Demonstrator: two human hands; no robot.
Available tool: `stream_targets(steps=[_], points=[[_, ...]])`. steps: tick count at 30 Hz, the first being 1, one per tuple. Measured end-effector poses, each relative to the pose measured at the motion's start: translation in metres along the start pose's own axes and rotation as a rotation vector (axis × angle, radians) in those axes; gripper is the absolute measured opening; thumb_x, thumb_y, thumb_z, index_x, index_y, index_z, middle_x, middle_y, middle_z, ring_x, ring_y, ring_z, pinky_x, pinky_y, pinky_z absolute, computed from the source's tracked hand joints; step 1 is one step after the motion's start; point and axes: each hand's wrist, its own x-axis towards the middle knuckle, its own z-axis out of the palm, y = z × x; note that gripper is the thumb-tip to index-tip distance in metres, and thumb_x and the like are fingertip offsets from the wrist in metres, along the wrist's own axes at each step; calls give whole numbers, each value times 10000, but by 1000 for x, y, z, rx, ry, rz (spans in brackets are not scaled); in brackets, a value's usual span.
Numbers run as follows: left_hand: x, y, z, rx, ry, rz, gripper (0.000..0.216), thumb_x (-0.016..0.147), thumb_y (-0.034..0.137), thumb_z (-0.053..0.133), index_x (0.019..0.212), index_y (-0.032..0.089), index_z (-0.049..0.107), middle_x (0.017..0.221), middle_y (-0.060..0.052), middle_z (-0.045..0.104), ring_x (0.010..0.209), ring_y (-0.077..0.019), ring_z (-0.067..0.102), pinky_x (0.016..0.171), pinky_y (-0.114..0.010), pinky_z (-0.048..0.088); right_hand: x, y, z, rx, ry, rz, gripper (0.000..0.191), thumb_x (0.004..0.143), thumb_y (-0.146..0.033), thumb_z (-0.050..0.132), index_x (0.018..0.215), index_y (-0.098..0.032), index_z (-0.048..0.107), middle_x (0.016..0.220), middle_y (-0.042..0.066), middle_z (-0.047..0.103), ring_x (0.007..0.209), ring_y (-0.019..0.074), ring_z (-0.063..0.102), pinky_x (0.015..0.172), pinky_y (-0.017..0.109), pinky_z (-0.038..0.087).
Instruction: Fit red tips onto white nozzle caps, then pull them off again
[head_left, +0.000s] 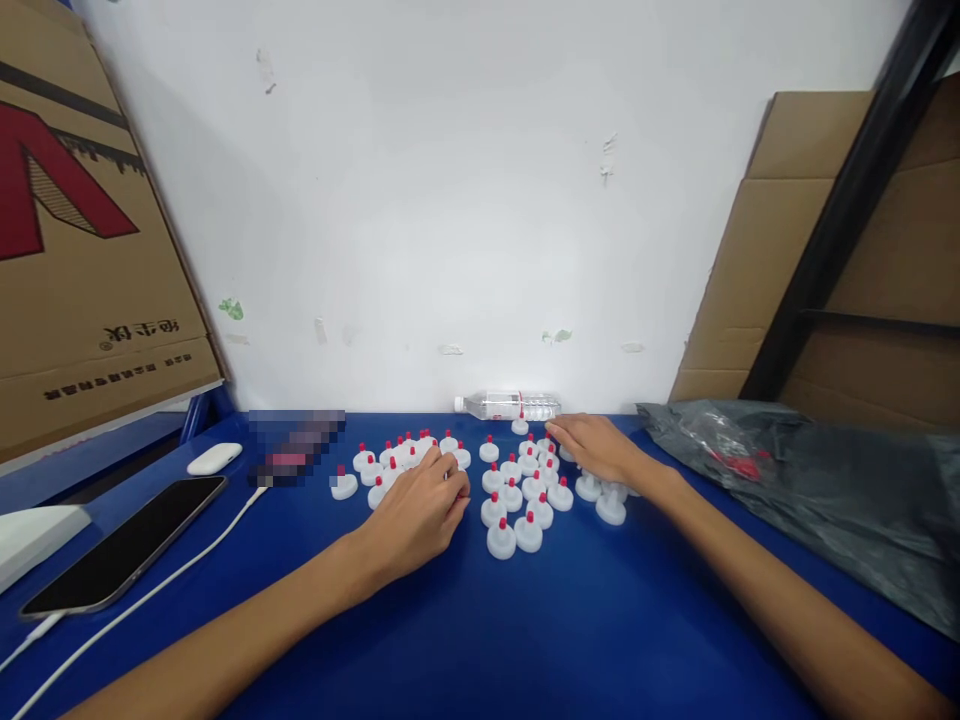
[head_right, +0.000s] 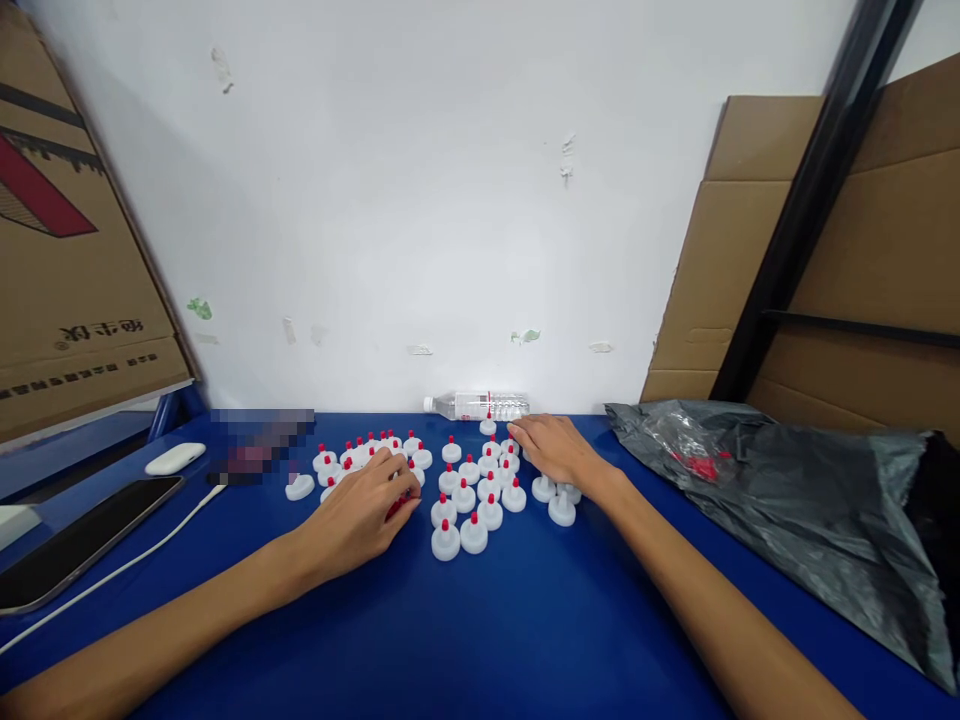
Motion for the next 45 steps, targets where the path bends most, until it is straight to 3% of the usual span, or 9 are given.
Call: stream_targets(steps=[4,9,13,20,30,41,45], points=[[2,0,-3,-73,102,-30,93,979,183,497,966,185,589,989,-52,626,976,-234,543,753,-344,485,-1,-5,-11,-35,162,41,455,1041,-448,326,1202,-171,649,1237,123,675,1140,299,616,981,430,434],[3,-3,-3,-116,209,-27,140,1004,206,490,1077,192,608,1009,-46,652,963,-221,579,768,-337,495,-5,-22,-22,-63,369,-1,333,982,-468,506,1141,-213,649,1143,91,684,832,249,673,721,372,520],[3,-5,-4,-136,272,0,199,1024,206,450,1116,196,627,1036,-57,646,951,-209,587,784,-334,493,-9,-43,-22,12,352,-181,265,1004,-392,498,1160,-217,620,1146,87,666,808,204,675,692,334,542],[4,-9,-5,-193,321,-4,152,1015,237,495,1055,211,639,1022,-39,668,939,-196,614,799,-324,503,-12,-69,-17,90,305,-441,323,997,-224,503,1319,-246,510,1264,74,648,1155,232,615,976,432,530],[3,-15,4,-247,481,31,166,966,211,594,1121,224,654,1036,-24,739,904,-177,701,789,-295,549,-17,-86,-14,146,245,-520,391,969,-167,533,1349,-245,479,1263,71,658,1130,211,638,928,395,562],[5,-14,2,-371,481,108,169,975,211,578,1088,214,704,1002,-35,763,871,-169,720,763,-268,569,-18,-90,-11,189,273,-582,408,984,-129,507,1378,-215,447,1321,97,632,1222,211,587,991,411,545],[5,-16,5,-329,456,54,209,991,288,557,1129,207,693,1025,-59,756,904,-199,715,790,-315,560,-20,-92,-11,216,278,-581,317,947,-35,453,1198,-218,514,1307,90,627,1227,205,573,971,405,557]])
